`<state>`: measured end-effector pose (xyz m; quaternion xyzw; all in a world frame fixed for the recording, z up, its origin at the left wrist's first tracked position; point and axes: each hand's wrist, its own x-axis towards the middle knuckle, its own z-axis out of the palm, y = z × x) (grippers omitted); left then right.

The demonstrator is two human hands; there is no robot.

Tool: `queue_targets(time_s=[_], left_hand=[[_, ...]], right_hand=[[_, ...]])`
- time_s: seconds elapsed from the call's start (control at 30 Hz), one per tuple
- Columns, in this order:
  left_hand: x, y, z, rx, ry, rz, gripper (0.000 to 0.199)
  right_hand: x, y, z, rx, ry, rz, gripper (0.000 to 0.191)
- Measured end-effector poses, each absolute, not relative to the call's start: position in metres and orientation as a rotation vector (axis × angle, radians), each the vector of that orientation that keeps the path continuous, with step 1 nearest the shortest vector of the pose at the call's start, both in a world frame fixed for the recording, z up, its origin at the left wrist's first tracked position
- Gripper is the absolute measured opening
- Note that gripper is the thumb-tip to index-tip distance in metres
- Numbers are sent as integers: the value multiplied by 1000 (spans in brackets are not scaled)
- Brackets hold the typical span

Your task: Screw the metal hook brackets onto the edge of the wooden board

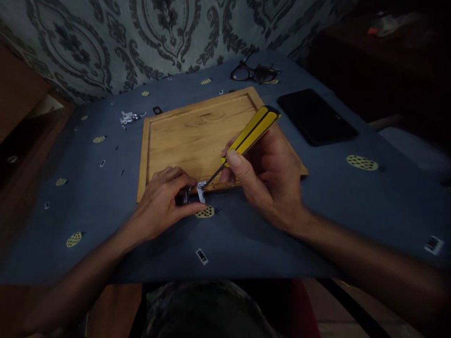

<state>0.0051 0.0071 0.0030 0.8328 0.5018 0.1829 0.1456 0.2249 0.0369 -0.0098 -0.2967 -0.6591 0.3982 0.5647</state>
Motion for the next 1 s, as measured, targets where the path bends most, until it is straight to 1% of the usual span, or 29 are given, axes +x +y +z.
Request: queue_targets(time_s=[0.17,0.33,0.43,0.53,0.7,0.8,1.0], left_hand=[[4,7,3,2419,1441,512,53],[4,7,4,2406,1450,485,54],[4,7,3,2409,1445,503,57],[4,7,2,2418,1438,517,58],[4,7,5,2410,1441,472,53],[5,7,6,2411,1444,479,52],[5,7,2,2423,1445,527,60]], right_hand=[[225,36,-11,-691,-1539,953,13],[224,36,-12,-678,-1502,991,12],[223,37,-13,-687,-1498,1013,14],[222,37,-13,-715,-1501,1023,21],[221,37,-12,-711,-1493,1047,28],[220,38,-12,-697,-1496,1049,29],[218,38,-15,-681,-1518,1053,26]])
